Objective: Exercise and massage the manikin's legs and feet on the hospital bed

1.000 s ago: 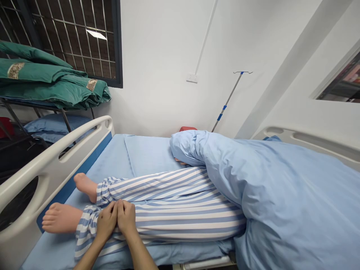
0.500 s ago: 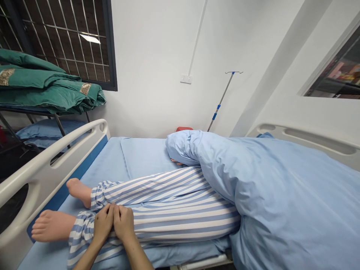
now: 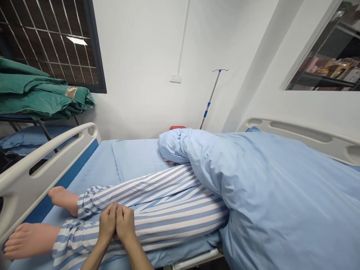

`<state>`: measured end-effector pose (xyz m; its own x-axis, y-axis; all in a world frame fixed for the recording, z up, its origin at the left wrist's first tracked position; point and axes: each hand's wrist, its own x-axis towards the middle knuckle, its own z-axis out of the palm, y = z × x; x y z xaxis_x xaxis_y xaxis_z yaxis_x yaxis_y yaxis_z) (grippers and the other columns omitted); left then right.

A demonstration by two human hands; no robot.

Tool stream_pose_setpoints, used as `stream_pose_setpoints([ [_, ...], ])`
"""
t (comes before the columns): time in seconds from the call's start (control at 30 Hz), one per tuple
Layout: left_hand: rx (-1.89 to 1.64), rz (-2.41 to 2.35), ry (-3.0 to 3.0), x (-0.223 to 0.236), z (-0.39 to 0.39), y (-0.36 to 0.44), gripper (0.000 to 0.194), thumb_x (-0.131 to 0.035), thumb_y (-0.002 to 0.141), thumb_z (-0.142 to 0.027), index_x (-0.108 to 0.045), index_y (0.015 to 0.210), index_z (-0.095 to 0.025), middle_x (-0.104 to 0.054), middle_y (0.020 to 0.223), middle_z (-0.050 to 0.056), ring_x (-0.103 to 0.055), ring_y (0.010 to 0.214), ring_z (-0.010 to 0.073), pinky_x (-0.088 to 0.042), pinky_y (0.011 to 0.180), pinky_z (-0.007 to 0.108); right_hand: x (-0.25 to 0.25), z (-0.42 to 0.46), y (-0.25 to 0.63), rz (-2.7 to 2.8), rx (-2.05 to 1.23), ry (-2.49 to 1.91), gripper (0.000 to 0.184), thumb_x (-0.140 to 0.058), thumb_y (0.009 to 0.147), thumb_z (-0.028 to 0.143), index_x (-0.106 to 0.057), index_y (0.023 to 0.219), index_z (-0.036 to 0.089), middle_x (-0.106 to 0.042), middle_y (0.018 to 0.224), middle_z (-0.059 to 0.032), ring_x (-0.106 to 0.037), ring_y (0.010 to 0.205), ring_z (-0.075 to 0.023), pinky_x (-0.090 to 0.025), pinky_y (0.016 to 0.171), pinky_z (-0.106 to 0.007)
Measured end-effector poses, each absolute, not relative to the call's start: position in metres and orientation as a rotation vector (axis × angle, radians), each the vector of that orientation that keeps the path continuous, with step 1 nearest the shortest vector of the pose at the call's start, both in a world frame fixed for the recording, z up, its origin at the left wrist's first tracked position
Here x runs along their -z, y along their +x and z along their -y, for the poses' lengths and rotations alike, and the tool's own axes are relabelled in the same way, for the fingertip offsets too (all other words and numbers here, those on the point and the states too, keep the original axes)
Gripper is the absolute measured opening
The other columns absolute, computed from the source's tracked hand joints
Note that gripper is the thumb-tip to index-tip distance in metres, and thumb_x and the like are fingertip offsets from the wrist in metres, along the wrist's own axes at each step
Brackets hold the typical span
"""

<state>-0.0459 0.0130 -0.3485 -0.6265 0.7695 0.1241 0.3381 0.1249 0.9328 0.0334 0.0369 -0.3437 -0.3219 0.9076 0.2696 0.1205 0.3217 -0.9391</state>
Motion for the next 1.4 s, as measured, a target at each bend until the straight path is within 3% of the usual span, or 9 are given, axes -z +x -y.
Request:
stream_pose_setpoints([
  [0.2,-1.498,-2.036,1.073,0.344,-0.023,-0.024,0.038,-0.037,0.080,-0.048,-0.038,0.054,-0.021,-0.041,0.049,-0.004,-0.040,0.054,0.0125,-0.032,0.056,0.024,0.345,-0.045,0.052,1.657,-1.055,-0.982,0.043,-0.032,0.091,0.037,-0.043,0.054,0.017,-0.044,0.051,0.0014,-0.039,0.051,-0.0103,-0.025,0.051,-0.024],
  [0.37,-1.358,-2.072,1.132,0.342,-0.030,-0.005,0.036,-0.037,0.079,-0.047,-0.046,0.056,-0.021,-0.050,0.053,-0.001,-0.044,0.057,0.0138,-0.032,0.058,0.025,0.344,-0.051,0.069,1.606,-1.050,-1.012,0.042,-0.033,0.091,0.039,-0.044,0.056,0.017,-0.046,0.052,0.0011,-0.039,0.051,-0.0105,-0.026,0.052,-0.024],
  [0.73,-1.343,-2.081,1.214,0.339,-0.044,0.036,0.038,-0.036,0.080,-0.047,-0.040,0.052,-0.021,-0.043,0.047,-0.003,-0.041,0.052,0.0119,-0.030,0.055,0.024,0.349,-0.067,0.110,1.559,-1.032,-1.047,0.043,-0.032,0.091,0.041,-0.046,0.057,0.018,-0.048,0.053,0.0002,-0.042,0.053,-0.0118,-0.030,0.053,-0.024],
  [1.07,-1.228,-2.102,1.297,0.340,-0.056,0.069,0.036,-0.034,0.081,-0.044,-0.047,0.056,-0.021,-0.054,0.054,0.000,-0.046,0.056,0.0141,-0.031,0.057,0.025,0.342,-0.075,0.144,1.499,-1.008,-1.050,0.044,-0.033,0.090,0.042,-0.051,0.059,0.017,-0.051,0.054,-0.0004,-0.043,0.052,-0.0113,-0.030,0.051,-0.023],
  [1.4,-1.212,-2.039,1.353,0.345,-0.072,0.121,0.034,-0.034,0.082,-0.041,-0.047,0.057,-0.021,-0.055,0.055,0.001,-0.047,0.057,0.0146,-0.030,0.057,0.025,0.339,-0.090,0.195,1.471,-0.915,-1.122,0.043,-0.031,0.091,0.042,-0.043,0.057,0.018,-0.044,0.051,0.0019,-0.038,0.050,-0.0108,-0.028,0.051,-0.024],
])
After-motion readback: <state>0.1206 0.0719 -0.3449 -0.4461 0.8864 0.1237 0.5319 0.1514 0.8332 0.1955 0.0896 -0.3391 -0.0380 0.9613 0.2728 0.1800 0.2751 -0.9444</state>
